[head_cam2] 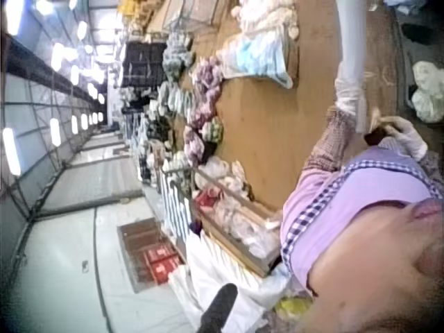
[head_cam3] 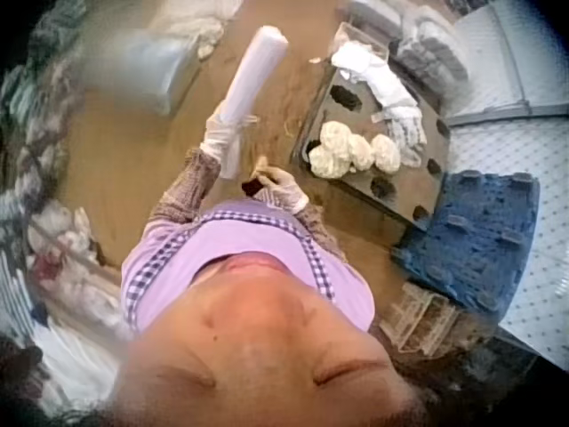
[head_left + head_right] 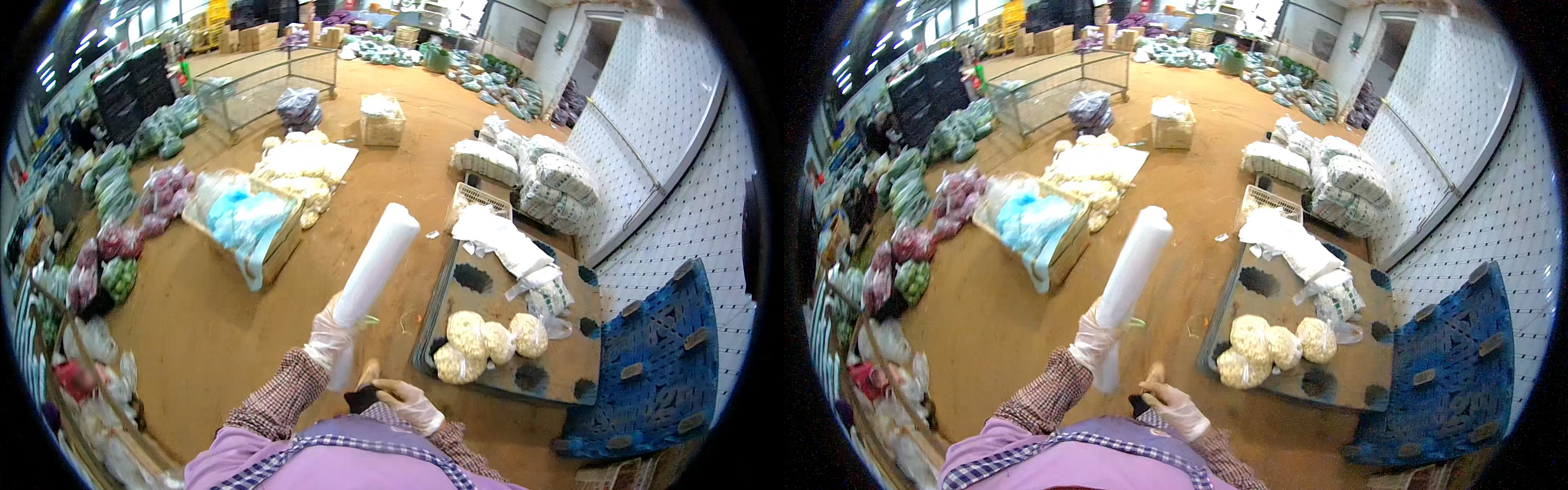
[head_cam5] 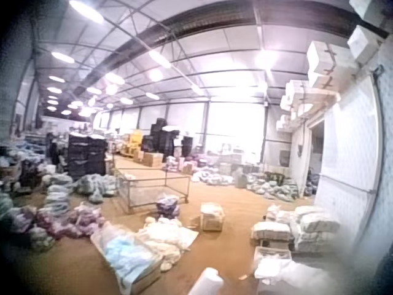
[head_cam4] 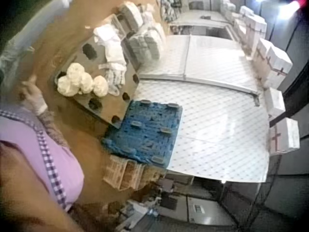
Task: The person sits on the floor and repeatedly picks up bunches of green onions, places them into plastic bags, and ties the bags closed. The person handles the vegetables by hand and uses a digital scale to weigh the bags.
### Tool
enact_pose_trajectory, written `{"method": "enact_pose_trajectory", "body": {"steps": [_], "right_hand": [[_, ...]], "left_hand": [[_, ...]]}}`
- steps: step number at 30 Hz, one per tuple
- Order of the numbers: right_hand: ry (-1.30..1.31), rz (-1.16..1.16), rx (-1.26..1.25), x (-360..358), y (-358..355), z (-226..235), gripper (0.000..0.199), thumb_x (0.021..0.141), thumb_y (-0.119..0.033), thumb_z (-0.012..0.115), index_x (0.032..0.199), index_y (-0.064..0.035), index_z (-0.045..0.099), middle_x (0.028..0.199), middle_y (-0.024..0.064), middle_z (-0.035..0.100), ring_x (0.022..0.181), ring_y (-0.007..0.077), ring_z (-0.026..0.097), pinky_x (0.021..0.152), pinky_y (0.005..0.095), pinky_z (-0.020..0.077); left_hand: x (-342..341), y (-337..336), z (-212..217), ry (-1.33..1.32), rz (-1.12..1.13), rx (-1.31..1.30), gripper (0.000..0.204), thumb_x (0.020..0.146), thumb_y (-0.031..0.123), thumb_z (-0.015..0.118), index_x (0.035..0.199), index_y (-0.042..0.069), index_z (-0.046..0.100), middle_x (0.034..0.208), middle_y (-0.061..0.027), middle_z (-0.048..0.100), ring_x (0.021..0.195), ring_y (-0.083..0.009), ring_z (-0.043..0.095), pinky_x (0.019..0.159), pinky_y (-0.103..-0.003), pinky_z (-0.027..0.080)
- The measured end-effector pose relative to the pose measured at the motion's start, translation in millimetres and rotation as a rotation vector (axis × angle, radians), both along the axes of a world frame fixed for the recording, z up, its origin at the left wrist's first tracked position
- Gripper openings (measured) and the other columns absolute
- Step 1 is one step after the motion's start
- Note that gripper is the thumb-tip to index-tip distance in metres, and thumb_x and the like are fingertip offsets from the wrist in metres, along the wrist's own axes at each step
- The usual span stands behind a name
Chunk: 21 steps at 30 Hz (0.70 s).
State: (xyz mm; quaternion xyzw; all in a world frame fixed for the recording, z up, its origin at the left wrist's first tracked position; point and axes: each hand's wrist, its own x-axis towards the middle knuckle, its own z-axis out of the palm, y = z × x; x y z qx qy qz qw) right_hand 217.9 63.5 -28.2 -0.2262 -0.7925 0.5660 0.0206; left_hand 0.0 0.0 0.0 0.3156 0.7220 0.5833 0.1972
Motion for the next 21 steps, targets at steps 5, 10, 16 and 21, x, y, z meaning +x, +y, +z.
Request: {"method": "enact_pose_trajectory", "body": {"steps": [5, 10, 16, 21], "right_hand": [[-0.15, -0.13, 0.122, -69.5, 149.3, -54.8, 0.027, 0.083, -0.023, 0.048, 0.102, -0.0053, 0.057, 0.099, 0.0144, 0.059, 0.093, 0.0268, 0.056, 0.081, 0.033, 0.0427], [-0.145, -0.336, 0.264, -160.2, 303.6, -95.4, 0.025, 0.082, -0.02, 0.05, 0.1, -0.0032, 0.056, 0.083, 0.0102, 0.061, 0.077, 0.0197, 0.059, 0.068, 0.0293, 0.0458], [-0.321, -0.087, 0.22, -259.6, 460.5, -104.1, 0.03, 0.083, -0.024, 0.047, 0.103, -0.002, 0.055, 0.091, 0.0127, 0.061, 0.084, 0.0228, 0.058, 0.074, 0.0319, 0.0443], [-0.493, -0.055, 0.242, -361.7, 581.8, -184.7, 0.034, 0.082, -0.028, 0.048, 0.104, -0.0036, 0.056, 0.094, 0.0138, 0.061, 0.09, 0.0262, 0.057, 0.079, 0.0333, 0.0429]], "left_hand": [[-177.7, 75.6, -70.1, 0.395, -0.142, -0.939, 0.034, 0.084, 0.016, 0.044, 0.115, 0.002, 0.046, 0.095, -0.0184, 0.06, 0.088, -0.0274, 0.059, 0.079, -0.035, 0.047], [-244.9, 61.3, -163.6, -0.05, -0.094, -1.147, 0.037, 0.081, 0.015, 0.047, 0.116, 0.003, 0.044, 0.097, -0.0184, 0.059, 0.089, -0.0273, 0.059, 0.078, -0.035, 0.047], [-330.4, 147.6, -193.1, -0.336, 0.029, -1.242, 0.042, 0.078, 0.014, 0.051, 0.118, 0.004, 0.042, 0.099, -0.0185, 0.058, 0.09, -0.0272, 0.058, 0.078, -0.036, 0.047], [-435.3, 311.1, -218.0, -0.291, -0.041, -1.195, 0.046, 0.075, 0.013, 0.054, 0.119, 0.006, 0.041, 0.101, -0.0185, 0.057, 0.091, -0.0271, 0.057, 0.077, -0.036, 0.047]]}}
